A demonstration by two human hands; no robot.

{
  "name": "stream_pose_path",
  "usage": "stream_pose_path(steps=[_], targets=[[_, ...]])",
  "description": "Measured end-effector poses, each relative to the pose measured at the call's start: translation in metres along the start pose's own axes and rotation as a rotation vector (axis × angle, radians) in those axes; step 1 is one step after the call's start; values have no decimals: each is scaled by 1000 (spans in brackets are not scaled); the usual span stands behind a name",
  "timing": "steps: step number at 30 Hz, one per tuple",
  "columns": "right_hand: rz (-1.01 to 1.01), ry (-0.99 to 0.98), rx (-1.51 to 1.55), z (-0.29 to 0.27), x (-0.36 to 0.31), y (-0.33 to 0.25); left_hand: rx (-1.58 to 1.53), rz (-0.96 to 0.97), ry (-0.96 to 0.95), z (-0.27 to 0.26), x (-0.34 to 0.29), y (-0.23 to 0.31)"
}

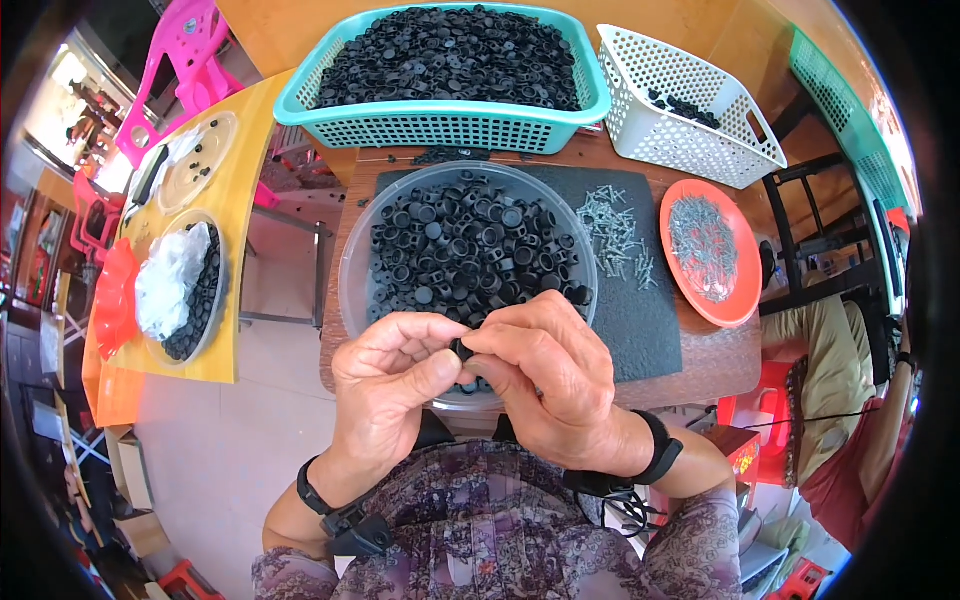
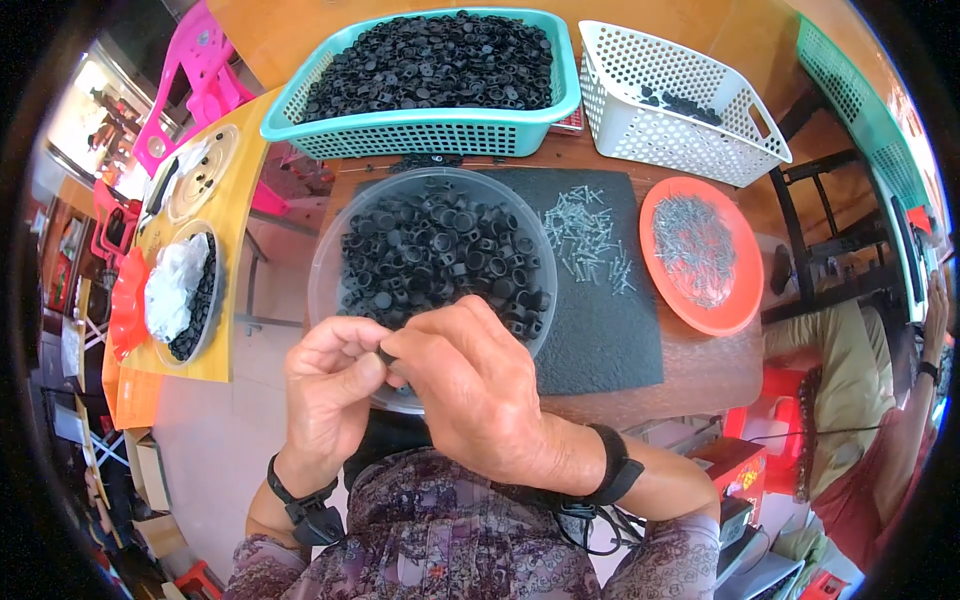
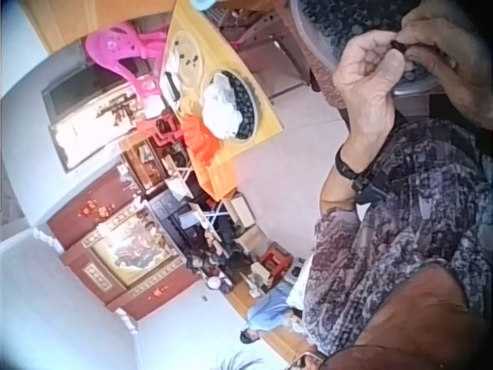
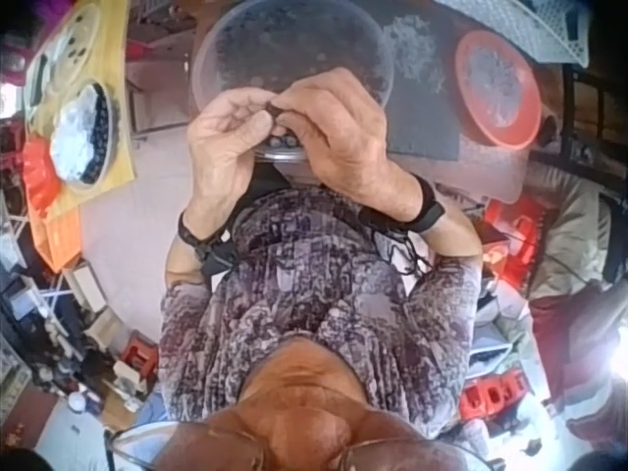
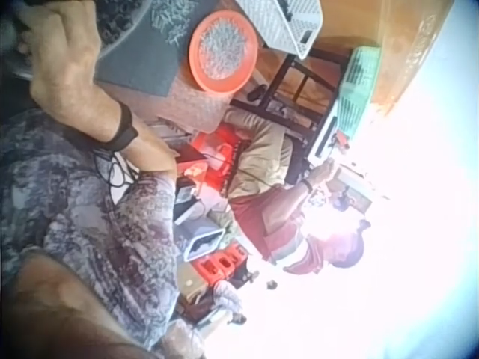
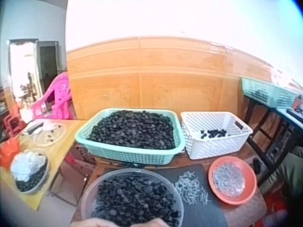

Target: Sorting and assembling small black plastic shoe components at a workbench.

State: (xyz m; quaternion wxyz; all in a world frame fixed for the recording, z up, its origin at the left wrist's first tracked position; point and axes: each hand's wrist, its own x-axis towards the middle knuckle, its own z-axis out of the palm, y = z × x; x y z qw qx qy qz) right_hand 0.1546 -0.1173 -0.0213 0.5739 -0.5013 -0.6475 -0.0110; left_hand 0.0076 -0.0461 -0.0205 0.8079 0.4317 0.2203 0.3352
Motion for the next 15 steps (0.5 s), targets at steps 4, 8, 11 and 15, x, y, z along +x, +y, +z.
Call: stream_pose_path(steps=[4,8,11,15], targets=[[-8,27,-12,0,-3,-2,33,-16,55,3,-3,0],[-23,67,31,1,-9,0,137,-25,122,10,-3,1],[-11,66,-5,-1,-11,-3,219,-4,79,10,-4,4],[-30,43,-56,-11,-14,0,277,-9,48,13,-3,4]])
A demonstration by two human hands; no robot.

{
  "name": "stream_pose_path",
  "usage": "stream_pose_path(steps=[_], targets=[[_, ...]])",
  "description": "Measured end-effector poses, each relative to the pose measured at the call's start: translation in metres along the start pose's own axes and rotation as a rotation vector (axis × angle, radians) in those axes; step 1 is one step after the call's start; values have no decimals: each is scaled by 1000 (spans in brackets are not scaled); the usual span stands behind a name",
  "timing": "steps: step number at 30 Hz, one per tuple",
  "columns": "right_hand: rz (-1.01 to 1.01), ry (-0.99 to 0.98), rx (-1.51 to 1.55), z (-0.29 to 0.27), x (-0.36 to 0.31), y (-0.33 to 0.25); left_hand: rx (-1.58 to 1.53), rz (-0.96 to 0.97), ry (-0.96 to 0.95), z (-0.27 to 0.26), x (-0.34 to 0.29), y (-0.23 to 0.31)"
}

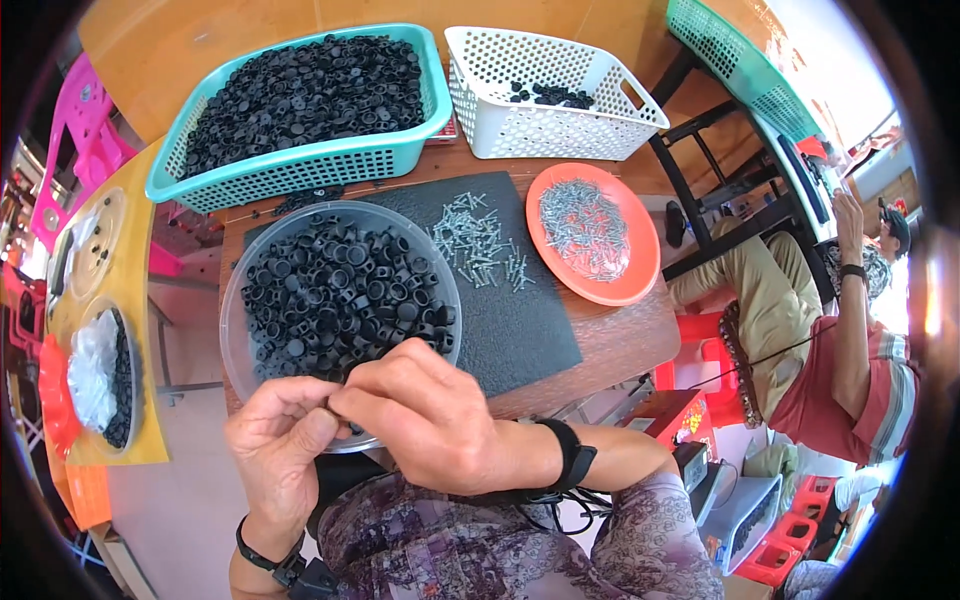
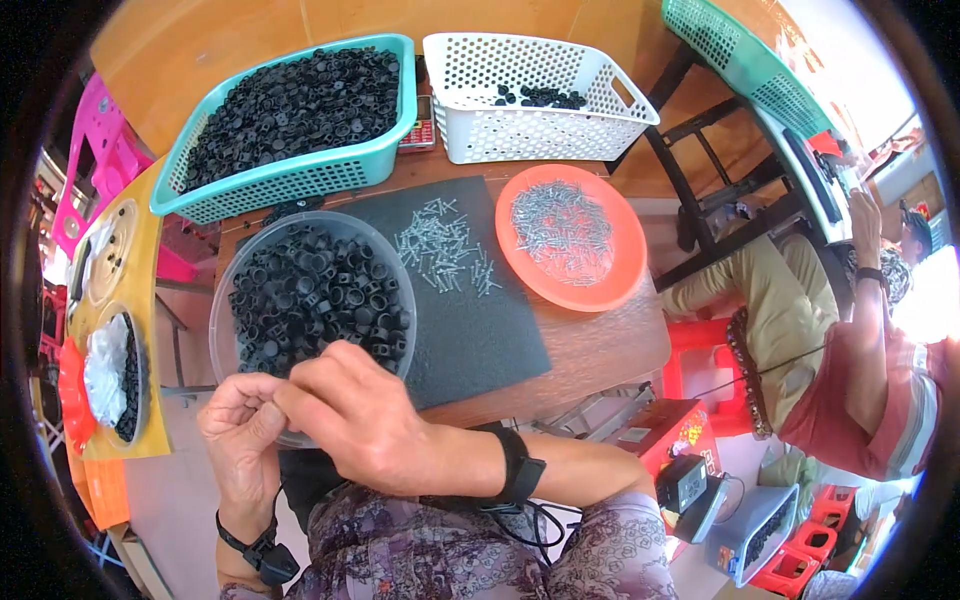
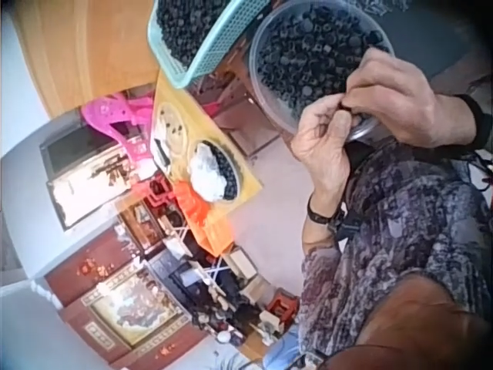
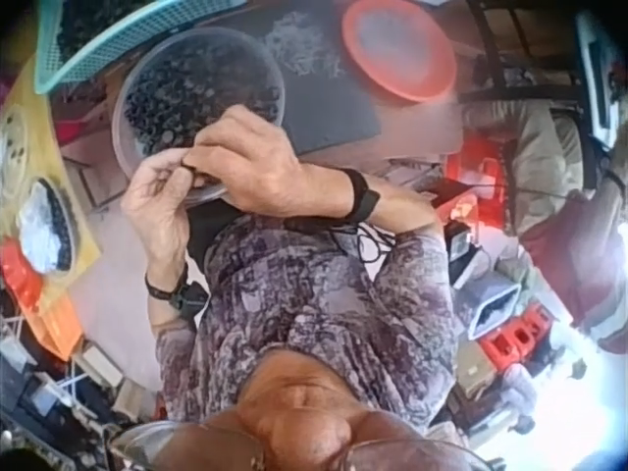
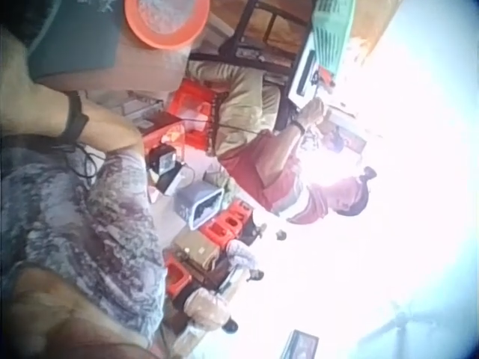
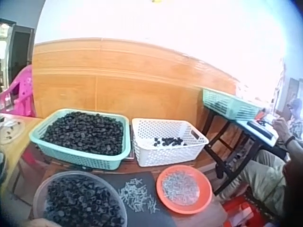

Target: Sorting and assembling small black plastic shoe components at a workbench.

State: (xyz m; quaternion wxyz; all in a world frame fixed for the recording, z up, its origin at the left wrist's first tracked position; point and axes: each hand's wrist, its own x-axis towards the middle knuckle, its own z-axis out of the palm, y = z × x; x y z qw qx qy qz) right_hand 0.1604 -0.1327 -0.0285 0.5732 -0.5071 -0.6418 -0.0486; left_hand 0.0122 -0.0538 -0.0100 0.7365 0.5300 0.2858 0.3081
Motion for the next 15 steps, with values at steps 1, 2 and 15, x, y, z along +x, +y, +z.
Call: stream_pose_path(steps=[1,2,15], targets=[[-3,-13,-14,-6,0,2,11,15,26,-1,0,-1],[16,-9,-102,-18,2,6,22,31,52,-1,0,-2],[257,-309,-883,-86,-38,82,82,56,133,-14,-7,-17]])
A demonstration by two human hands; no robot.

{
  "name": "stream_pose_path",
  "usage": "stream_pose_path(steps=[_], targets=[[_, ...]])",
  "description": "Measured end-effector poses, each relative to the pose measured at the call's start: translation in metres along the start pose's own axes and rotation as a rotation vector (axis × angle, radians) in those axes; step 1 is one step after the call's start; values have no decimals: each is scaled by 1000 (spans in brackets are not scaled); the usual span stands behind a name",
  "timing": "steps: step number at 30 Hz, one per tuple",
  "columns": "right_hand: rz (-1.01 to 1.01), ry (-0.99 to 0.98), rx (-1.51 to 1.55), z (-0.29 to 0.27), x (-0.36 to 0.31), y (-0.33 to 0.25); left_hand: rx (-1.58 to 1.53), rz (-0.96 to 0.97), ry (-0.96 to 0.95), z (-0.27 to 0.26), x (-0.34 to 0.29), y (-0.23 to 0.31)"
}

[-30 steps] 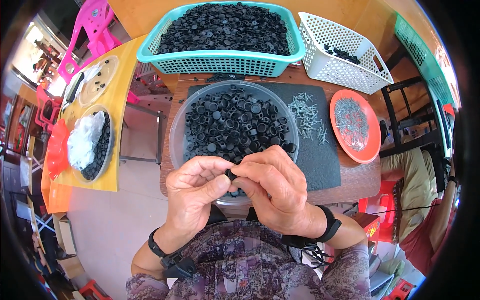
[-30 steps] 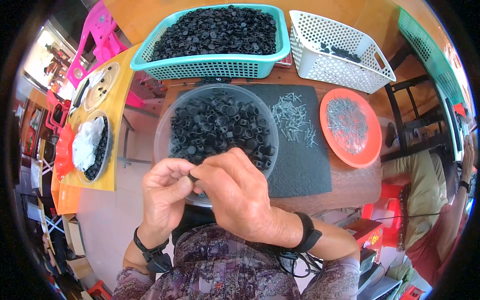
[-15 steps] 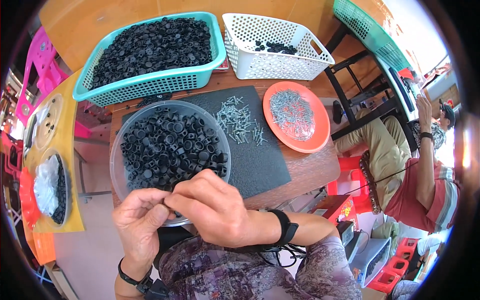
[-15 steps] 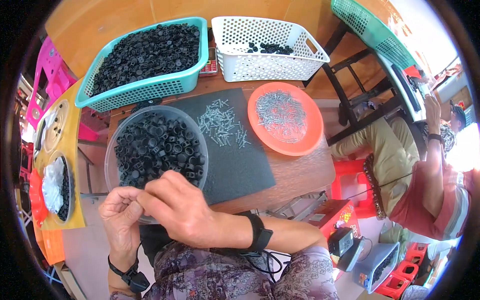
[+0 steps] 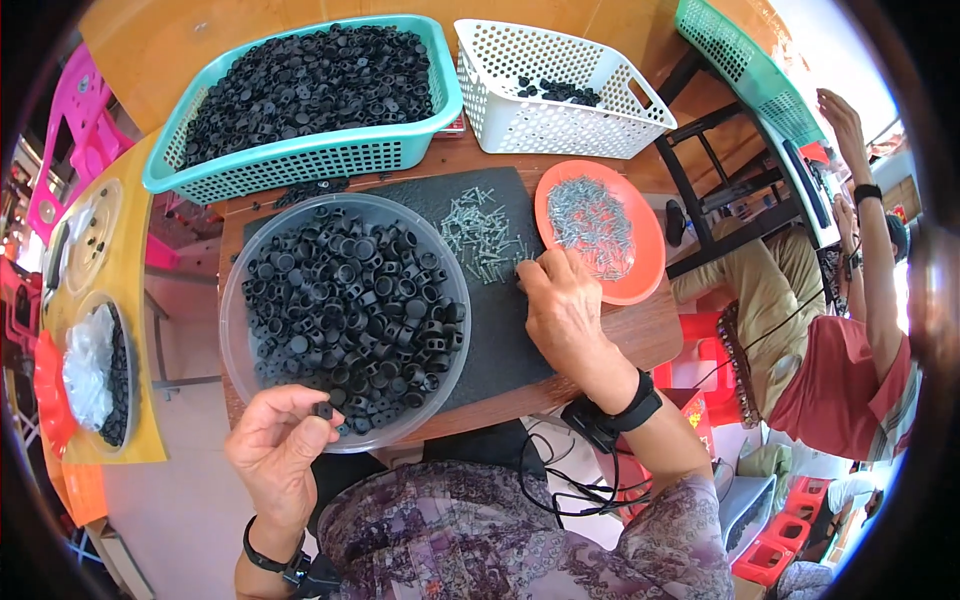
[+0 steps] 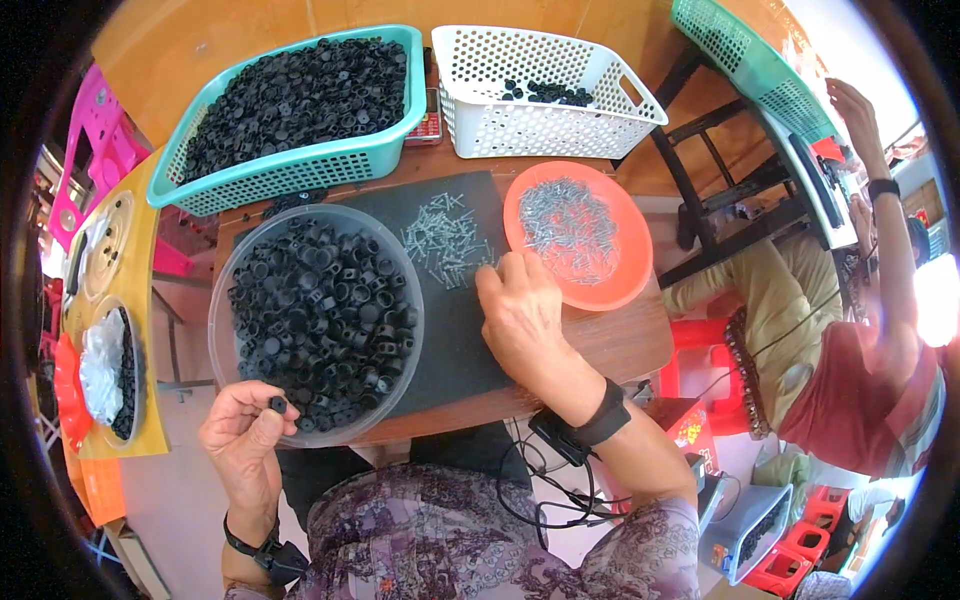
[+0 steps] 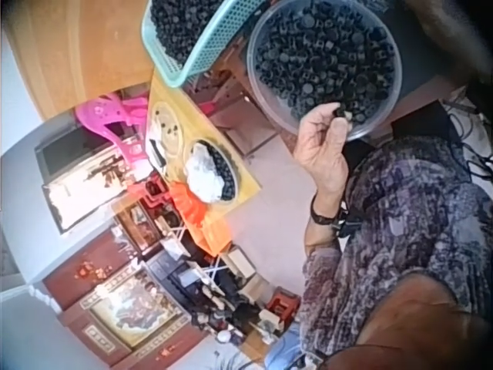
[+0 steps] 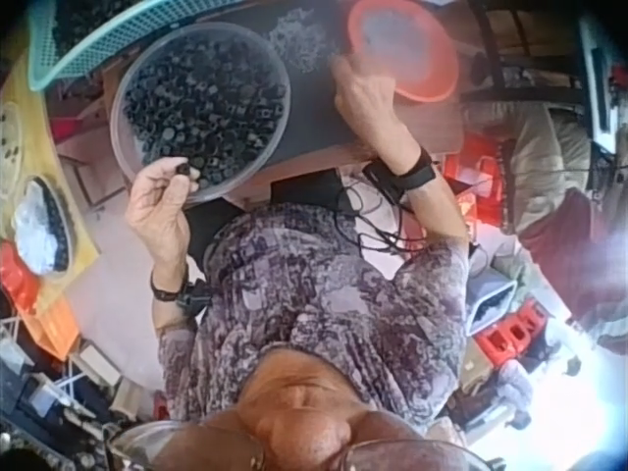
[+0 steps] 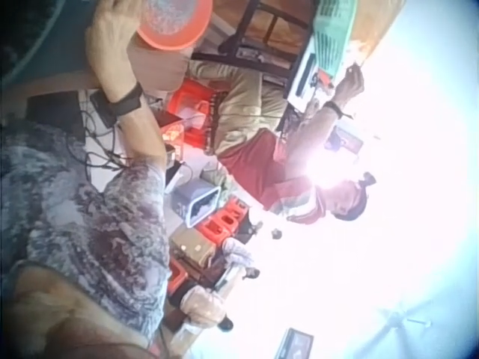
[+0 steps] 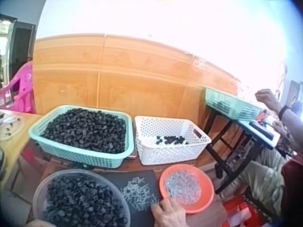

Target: Sorting and assembling small black plastic shoe components at a workbench.

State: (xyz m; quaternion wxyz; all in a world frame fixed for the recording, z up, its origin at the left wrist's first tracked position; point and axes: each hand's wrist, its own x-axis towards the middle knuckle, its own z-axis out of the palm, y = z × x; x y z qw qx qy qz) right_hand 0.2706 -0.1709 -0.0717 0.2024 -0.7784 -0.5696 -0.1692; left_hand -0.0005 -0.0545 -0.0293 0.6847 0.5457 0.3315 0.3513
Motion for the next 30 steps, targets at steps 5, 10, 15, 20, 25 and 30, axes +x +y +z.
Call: stream_pose_path(steps=[5,10,15,20,25,30], targets=[[-10,18,51,3,3,2,-33,-15,-11,-3,1,-2],[-37,17,100,-8,9,1,-92,-12,-41,-8,4,2],[26,-38,137,-14,6,5,-95,-27,-16,-10,3,3],[-2,27,272,-14,6,-3,-103,-27,-26,-7,2,3],[-6,25,285,-10,5,-5,-109,-13,-62,-7,3,3],[1,89,310,-9,5,-5,-98,-34,-32,-7,2,2]])
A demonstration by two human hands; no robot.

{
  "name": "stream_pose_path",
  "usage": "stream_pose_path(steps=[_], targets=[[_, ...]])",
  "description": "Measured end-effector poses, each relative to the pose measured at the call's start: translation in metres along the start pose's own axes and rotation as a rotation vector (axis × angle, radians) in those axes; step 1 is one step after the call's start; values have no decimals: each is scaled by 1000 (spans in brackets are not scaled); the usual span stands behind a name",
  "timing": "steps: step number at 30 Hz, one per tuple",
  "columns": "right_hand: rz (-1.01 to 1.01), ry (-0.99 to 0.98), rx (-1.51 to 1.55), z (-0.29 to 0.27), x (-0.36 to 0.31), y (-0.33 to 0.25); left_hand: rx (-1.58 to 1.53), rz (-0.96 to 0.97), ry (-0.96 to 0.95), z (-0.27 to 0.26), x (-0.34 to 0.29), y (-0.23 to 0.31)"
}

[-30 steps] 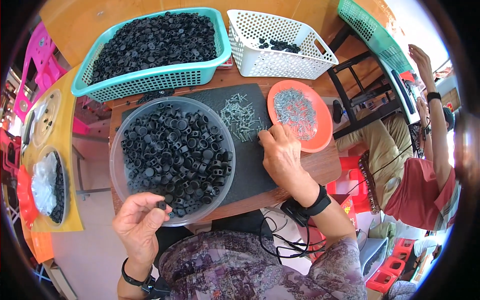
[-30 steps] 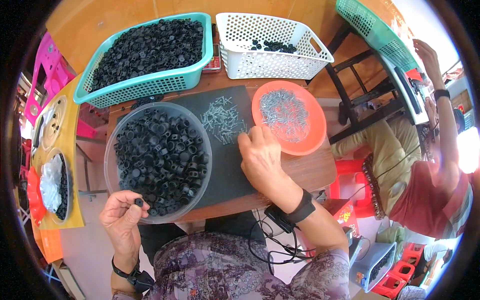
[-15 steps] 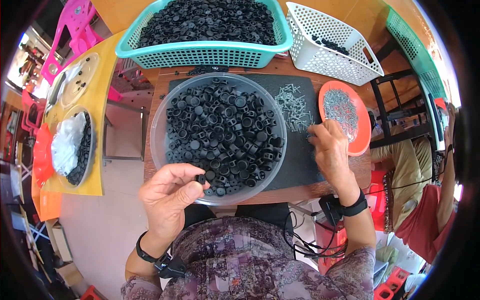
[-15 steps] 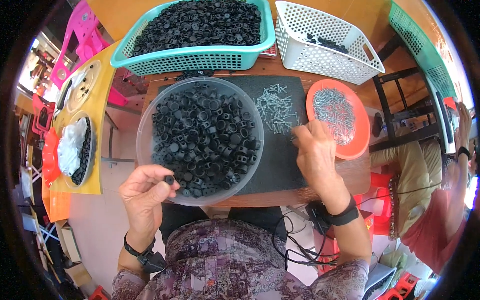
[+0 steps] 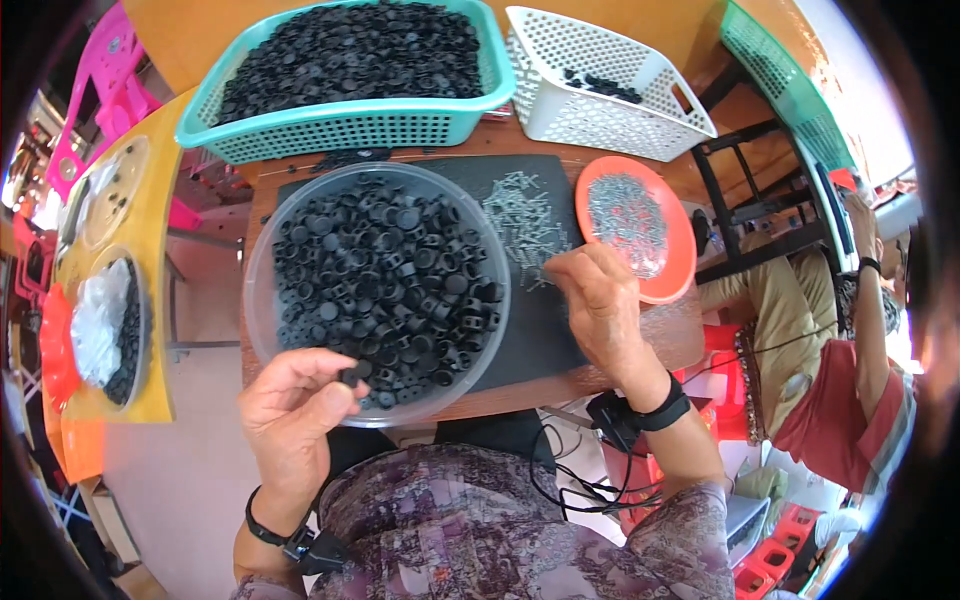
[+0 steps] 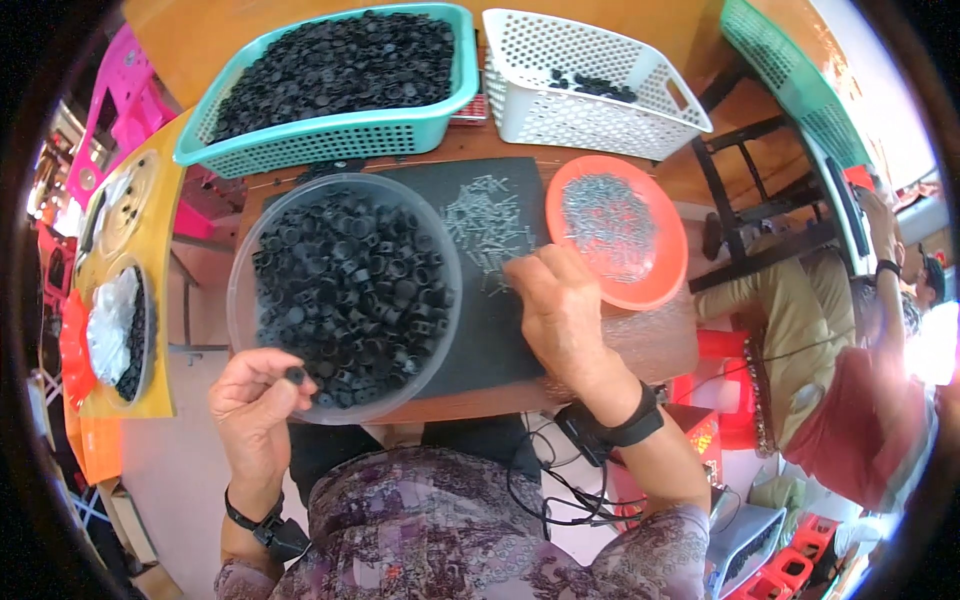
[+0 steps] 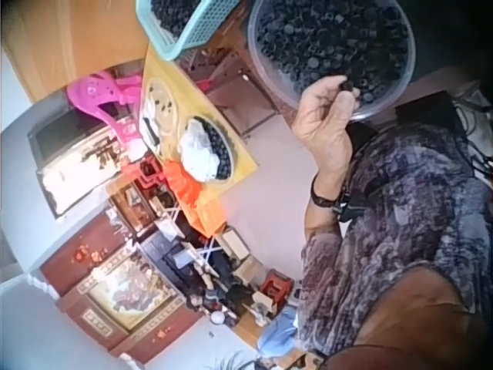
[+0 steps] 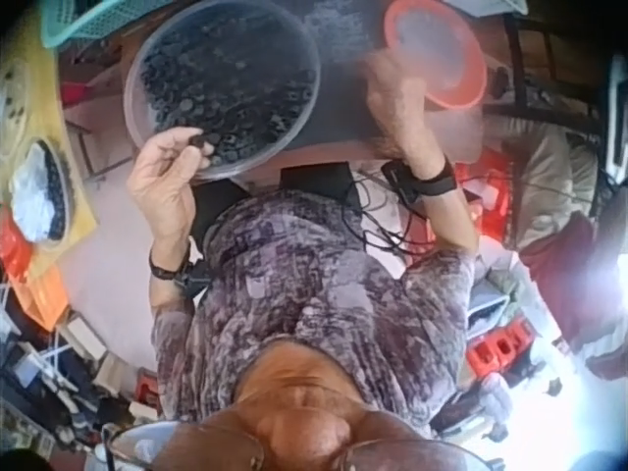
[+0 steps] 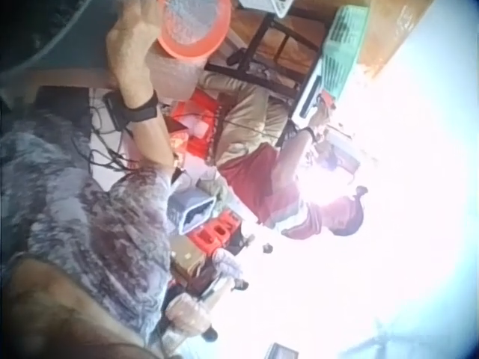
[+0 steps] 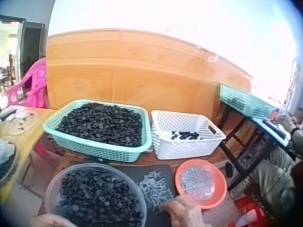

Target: Sorting and assembling small black plastic shoe components at a workbench.

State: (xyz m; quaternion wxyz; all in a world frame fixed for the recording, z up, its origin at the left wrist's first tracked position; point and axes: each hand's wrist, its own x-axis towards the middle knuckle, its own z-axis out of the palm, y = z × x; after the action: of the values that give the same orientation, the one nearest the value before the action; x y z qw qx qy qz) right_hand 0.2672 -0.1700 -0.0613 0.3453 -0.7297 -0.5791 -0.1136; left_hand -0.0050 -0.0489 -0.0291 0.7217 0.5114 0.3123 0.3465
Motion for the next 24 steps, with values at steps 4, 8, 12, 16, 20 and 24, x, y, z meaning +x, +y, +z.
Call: stream_pose_path(steps=[4,8,12,16,20,24], targets=[[69,6,21,-5,-4,2,20,28,6,1,2,-1],[30,-59,-44,-2,-6,1,28,11,12,4,4,-2],[31,-98,-147,5,-5,3,19,10,10,5,4,-2],[10,-87,-133,9,-6,5,16,17,18,4,3,-2],[42,-36,-53,4,-8,-4,16,14,-2,3,2,0],[52,-25,155,-7,0,-29,-55,-33,-38,7,4,3]])
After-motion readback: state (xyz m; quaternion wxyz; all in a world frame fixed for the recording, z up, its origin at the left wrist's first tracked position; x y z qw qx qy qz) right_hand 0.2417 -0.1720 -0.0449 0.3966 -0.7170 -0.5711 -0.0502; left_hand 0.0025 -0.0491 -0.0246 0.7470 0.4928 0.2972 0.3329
